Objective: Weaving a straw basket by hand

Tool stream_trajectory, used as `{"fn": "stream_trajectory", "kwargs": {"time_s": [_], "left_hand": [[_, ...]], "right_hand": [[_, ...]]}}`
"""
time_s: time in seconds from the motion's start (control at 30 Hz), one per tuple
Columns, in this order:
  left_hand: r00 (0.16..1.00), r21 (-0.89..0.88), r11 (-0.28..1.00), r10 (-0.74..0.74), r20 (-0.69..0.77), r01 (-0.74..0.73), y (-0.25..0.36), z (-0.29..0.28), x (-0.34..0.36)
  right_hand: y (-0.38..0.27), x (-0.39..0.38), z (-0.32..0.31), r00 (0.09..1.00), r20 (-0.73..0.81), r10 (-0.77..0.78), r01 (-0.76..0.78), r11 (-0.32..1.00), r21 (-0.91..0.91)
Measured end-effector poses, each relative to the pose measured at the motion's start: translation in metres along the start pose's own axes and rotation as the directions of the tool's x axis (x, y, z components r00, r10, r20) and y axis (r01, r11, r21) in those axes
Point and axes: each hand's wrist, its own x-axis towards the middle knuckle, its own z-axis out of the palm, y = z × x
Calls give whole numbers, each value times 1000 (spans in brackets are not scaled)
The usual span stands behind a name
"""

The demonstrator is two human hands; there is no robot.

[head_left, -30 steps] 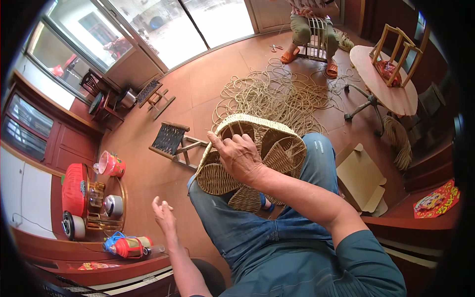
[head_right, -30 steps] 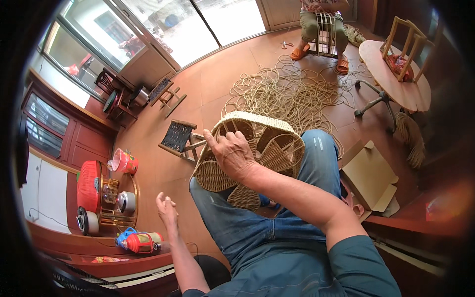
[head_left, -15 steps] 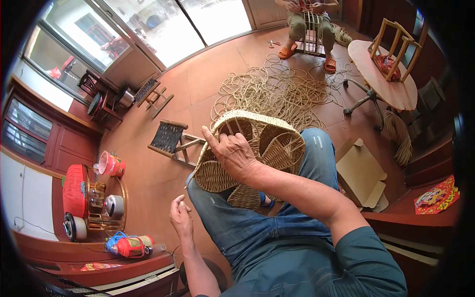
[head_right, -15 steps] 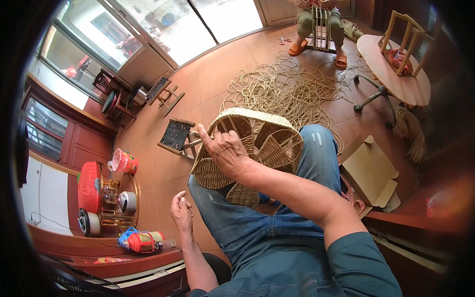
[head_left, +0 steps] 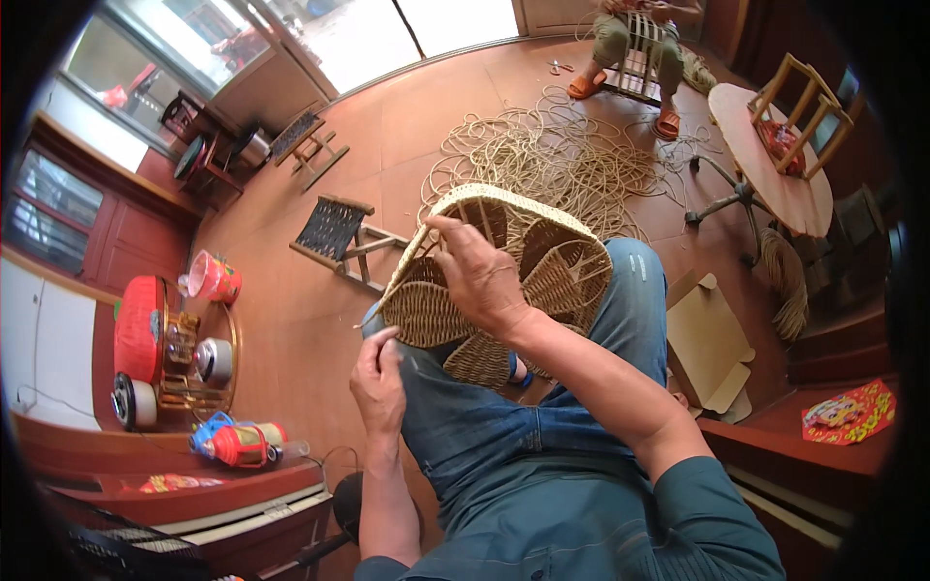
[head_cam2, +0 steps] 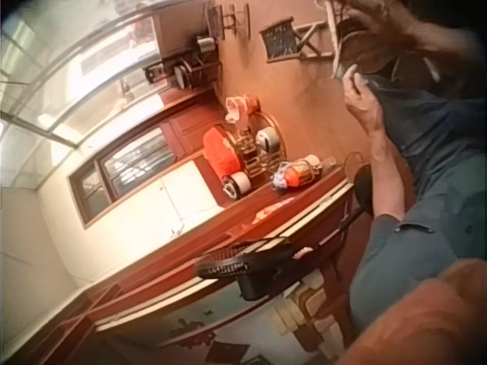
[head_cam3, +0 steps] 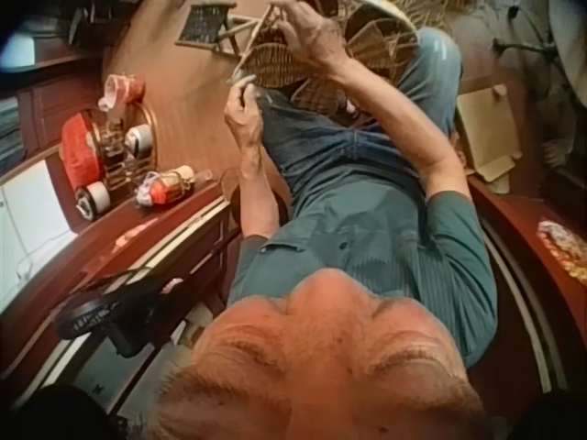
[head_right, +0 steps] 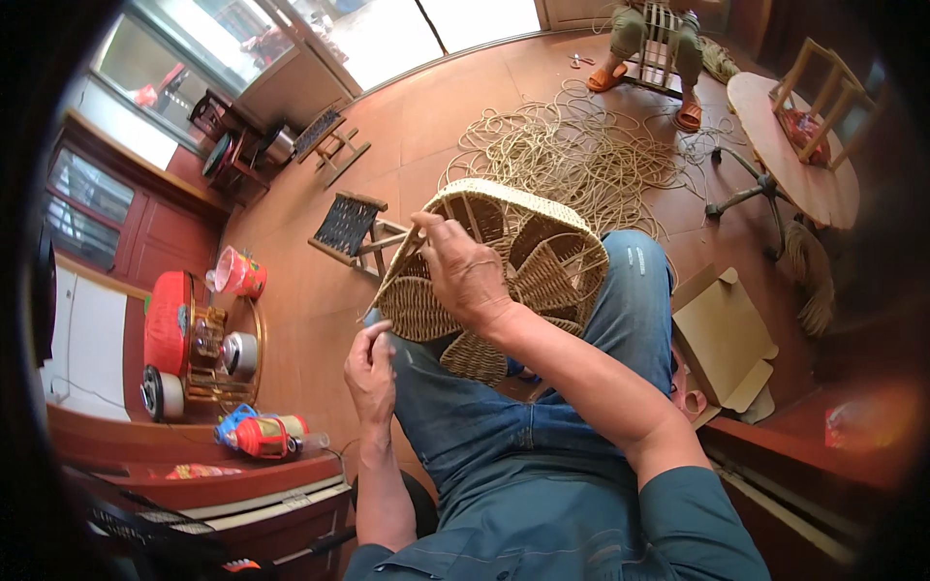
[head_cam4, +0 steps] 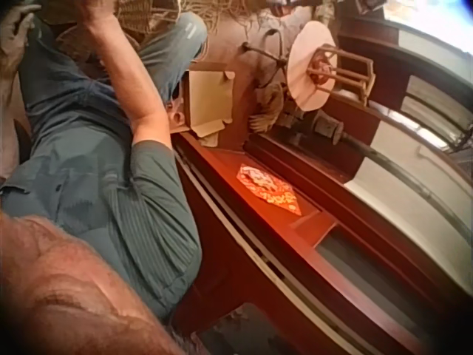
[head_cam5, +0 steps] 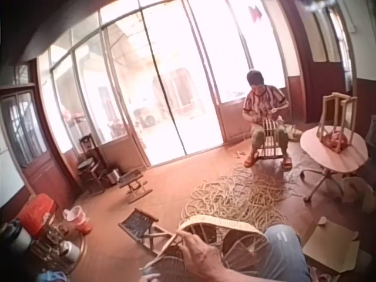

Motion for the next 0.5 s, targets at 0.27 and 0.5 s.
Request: {"fn": "stream_trajectory", "kwargs": {"time_s": [0.27, 0.5], "left_hand": [[796, 196, 783, 605, -16, -591, 53, 68, 33], [686, 290, 649, 727, 37, -703, 63, 99, 55]], "right_hand": [[7, -3, -45, 878, 293, 378, -476, 627, 617], [36, -6, -92, 850, 345, 397, -526, 666, 530]]}}
